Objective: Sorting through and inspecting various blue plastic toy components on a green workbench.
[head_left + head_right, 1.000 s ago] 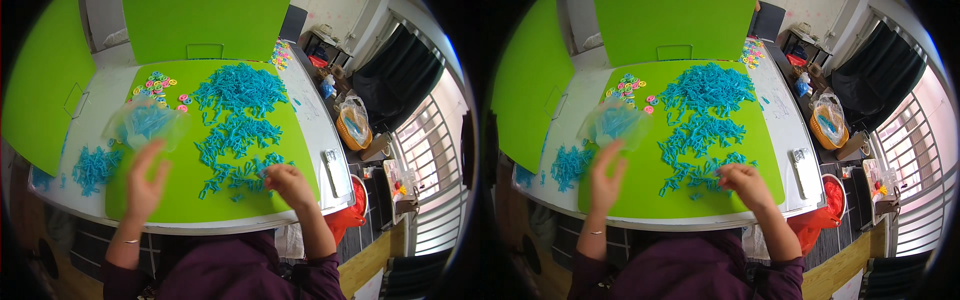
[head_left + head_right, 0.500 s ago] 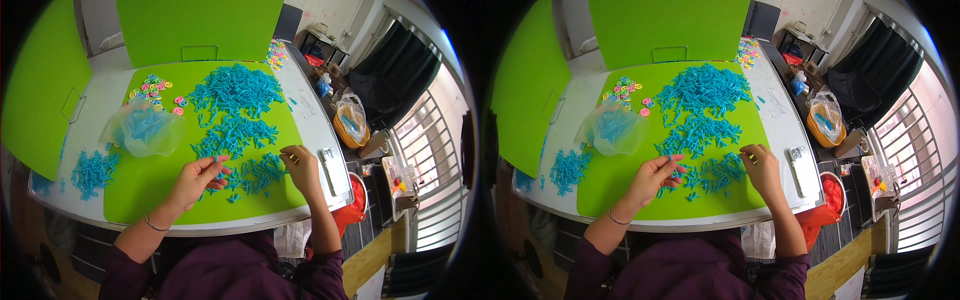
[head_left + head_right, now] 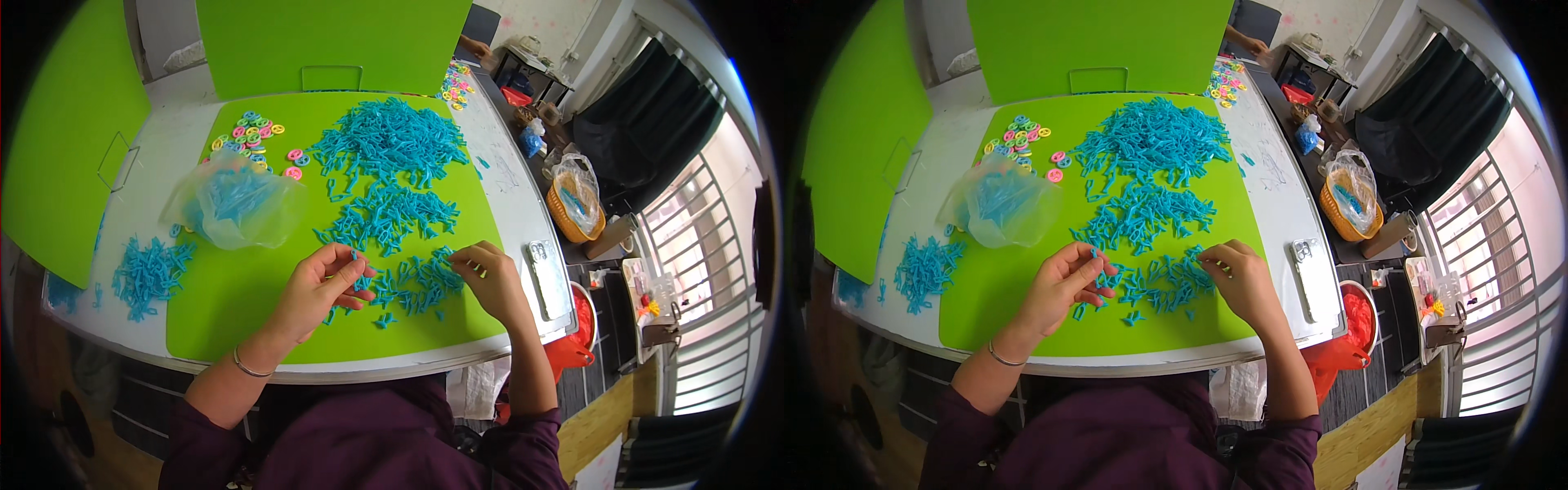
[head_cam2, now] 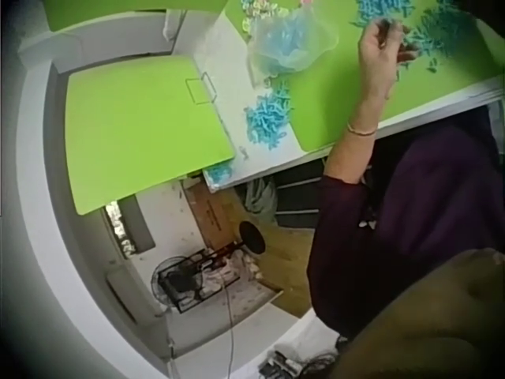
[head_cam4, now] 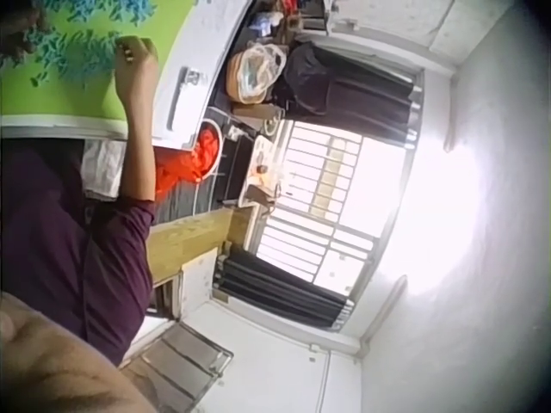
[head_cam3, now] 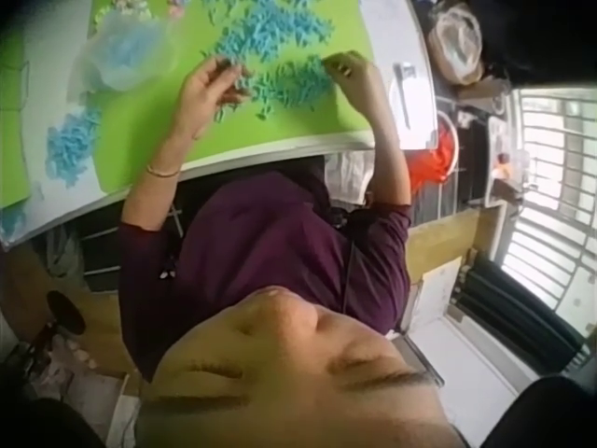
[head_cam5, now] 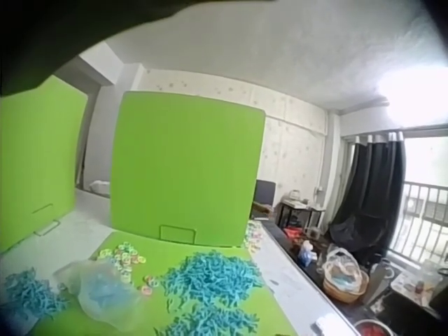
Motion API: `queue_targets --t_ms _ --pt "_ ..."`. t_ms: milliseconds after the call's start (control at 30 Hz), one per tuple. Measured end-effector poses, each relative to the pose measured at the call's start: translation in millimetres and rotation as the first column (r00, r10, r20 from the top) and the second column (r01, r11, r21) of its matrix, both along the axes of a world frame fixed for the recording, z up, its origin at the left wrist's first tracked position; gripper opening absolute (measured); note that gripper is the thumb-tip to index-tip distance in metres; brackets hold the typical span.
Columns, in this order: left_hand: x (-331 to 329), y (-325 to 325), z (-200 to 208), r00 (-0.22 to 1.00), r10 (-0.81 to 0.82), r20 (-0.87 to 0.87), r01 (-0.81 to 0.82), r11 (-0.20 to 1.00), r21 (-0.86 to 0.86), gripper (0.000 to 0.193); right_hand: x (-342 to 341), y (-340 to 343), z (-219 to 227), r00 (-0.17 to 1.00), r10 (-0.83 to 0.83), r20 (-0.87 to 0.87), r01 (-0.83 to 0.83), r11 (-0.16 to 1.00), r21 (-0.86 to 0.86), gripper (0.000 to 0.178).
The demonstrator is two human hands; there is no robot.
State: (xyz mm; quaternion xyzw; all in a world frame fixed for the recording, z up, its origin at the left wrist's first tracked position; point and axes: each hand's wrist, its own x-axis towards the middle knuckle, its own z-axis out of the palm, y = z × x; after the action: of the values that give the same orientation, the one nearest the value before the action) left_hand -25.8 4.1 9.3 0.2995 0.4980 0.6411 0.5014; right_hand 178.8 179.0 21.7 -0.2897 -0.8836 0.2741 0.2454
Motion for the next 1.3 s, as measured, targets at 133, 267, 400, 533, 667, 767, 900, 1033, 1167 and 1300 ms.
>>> queue_targets --t_ms 133,267,400,533,667,767,900,1033,1167,1300 --pt "-1 0 4 0.999 -0.033 0.005 0.033 0.999 -0.036 0.015 -14 -1 -3 0.986 0.139 0.090 -0.153 0.972 0.178 0.012" --pt "0 1 -5 1.000 -0.028 -0.012 0.028 1.000 0.008 0.017 -27 0 -3 0.928 0.181 0.325 -0.283 0.910 0.303 0.014" --pt "1 0 -5 0.998 -0.042 0.041 0.041 0.999 0.022 0.022 -33 1 -1 0.907 0.149 0.393 -0.298 0.887 0.352 0.013" --pt "3 -2 -4 0.992 -0.100 0.074 0.100 0.995 0.014 0.025 -36 3 -4 0.905 0.112 0.410 -0.232 0.938 0.257 0.013" --pt "5 -2 -3 0.987 -0.137 0.082 0.137 0.991 -0.001 0.025 -42 2 -10 0.913 0.042 0.405 -0.195 0.919 0.343 0.014" --pt "4 -2 -5 0.983 -0.148 0.104 0.150 0.989 -0.007 0.025 -36 0 7 0.958 0.149 0.245 -0.196 0.964 0.182 0.015" --pt "7 -5 -5 0.957 -0.207 0.203 0.210 0.978 0.007 0.026 -34 -14 11 0.999 0.019 -0.042 -0.032 0.951 -0.309 0.013" --pt "8 -5 -6 0.903 -0.265 0.339 0.275 0.961 0.020 0.027 -35 -54 0 0.906 -0.095 -0.412 -0.126 0.869 -0.478 0.013" --pt "7 -4 -7 0.878 -0.270 0.396 0.289 0.957 0.014 0.027 -39 -78 -15 0.770 -0.123 -0.627 -0.275 0.822 -0.499 0.014" --pt "8 -6 -6 0.862 -0.289 0.416 0.302 0.953 0.037 0.026 -40 -82 -22 0.782 -0.009 -0.623 -0.177 0.955 -0.236 0.015"
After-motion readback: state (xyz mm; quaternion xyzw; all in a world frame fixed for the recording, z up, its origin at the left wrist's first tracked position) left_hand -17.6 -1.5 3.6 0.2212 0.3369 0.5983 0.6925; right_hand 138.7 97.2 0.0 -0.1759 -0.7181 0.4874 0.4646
